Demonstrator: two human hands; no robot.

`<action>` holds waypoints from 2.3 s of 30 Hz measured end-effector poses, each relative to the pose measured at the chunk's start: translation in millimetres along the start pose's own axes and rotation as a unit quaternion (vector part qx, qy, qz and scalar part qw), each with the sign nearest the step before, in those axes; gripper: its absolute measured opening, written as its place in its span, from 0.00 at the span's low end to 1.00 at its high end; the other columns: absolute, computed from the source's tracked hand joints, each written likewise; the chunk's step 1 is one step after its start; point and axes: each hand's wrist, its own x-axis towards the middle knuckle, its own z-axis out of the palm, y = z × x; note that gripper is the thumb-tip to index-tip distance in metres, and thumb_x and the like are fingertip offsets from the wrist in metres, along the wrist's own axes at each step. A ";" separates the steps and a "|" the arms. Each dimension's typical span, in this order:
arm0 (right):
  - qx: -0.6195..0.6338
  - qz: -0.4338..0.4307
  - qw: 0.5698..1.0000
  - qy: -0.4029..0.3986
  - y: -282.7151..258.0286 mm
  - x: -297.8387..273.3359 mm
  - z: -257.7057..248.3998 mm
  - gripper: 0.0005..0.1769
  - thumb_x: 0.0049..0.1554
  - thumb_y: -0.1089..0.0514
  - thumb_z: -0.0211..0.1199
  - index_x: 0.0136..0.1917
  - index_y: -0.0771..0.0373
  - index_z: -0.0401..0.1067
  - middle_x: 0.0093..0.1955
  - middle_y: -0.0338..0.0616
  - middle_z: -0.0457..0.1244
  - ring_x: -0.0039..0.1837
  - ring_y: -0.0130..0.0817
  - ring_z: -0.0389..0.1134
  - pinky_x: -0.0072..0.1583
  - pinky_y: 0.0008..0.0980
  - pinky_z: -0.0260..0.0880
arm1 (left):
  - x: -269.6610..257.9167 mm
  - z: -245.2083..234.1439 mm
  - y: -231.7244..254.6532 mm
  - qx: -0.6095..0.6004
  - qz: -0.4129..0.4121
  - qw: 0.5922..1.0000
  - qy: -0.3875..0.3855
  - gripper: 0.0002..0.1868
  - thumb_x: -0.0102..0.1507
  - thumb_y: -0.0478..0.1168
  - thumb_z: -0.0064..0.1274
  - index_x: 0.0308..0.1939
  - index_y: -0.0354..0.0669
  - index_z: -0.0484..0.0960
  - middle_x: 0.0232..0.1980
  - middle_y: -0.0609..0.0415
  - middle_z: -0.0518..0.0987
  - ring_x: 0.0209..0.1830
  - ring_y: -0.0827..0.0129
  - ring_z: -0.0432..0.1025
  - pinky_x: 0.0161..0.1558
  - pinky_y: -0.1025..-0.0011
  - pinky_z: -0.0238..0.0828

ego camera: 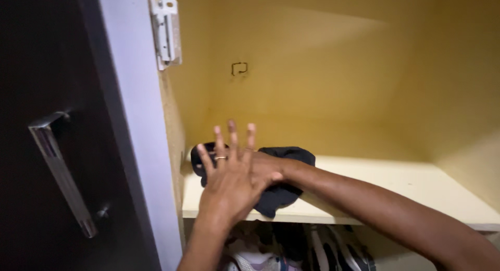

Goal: The person wipes the interior surfaces of a small cupboard with a dark cloth, cleaning the shelf, back wall, and side walls. They then place a newspaper on the shelf and fold the cloth.

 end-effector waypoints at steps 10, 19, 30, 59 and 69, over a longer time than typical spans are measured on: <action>-0.072 0.226 0.971 0.034 41.1 -142.6 -40.1 0.43 0.62 0.31 0.44 0.75 0.66 0.61 0.80 0.58 0.50 0.81 0.51 0.50 0.77 0.46 0.47 | 12.5 -30.2 9.5 -0.053 -0.103 0.900 -0.419 0.52 0.60 0.81 0.23 0.81 0.59 0.42 0.84 0.45 0.37 0.83 0.50 0.30 0.77 0.42 0.14; -0.290 0.362 0.861 0.210 147.1 -306.6 -86.5 0.40 0.60 0.32 0.45 0.76 0.57 0.62 0.80 0.56 0.51 0.80 0.55 0.51 0.77 0.44 0.51 | 17.5 -24.0 8.1 -0.038 -0.119 0.883 -0.452 0.49 0.61 0.78 0.25 0.79 0.60 0.44 0.84 0.53 0.36 0.83 0.55 0.29 0.77 0.46 0.19; -0.197 0.382 0.897 0.103 29.5 -150.1 -30.4 0.40 0.59 0.26 0.44 0.76 0.45 0.63 0.81 0.52 0.49 0.80 0.55 0.50 0.77 0.49 0.47 | 17.0 -21.2 7.7 -0.019 -0.103 0.891 -0.443 0.46 0.63 0.76 0.24 0.79 0.58 0.45 0.83 0.50 0.38 0.82 0.52 0.31 0.75 0.42 0.21; -0.185 0.423 0.855 0.236 35.3 -302.9 -60.7 0.25 0.58 0.46 0.59 0.70 0.42 0.69 0.69 0.56 0.62 0.70 0.55 0.63 0.70 0.47 0.64 | 6.7 -5.1 7.7 0.012 -0.109 0.896 -0.430 0.44 0.63 0.77 0.22 0.80 0.68 0.49 0.84 0.59 0.42 0.84 0.59 0.36 0.78 0.47 0.30; -0.103 0.163 0.979 0.065 41.0 -142.1 -54.6 0.30 0.65 0.36 0.46 0.78 0.38 0.59 0.76 0.54 0.55 0.78 0.56 0.52 0.76 0.53 0.49 | 11.5 -35.1 26.3 -0.012 0.024 0.874 -0.485 0.72 0.42 0.83 0.58 0.82 0.70 0.41 0.86 0.55 0.36 0.86 0.57 0.29 0.77 0.41 0.24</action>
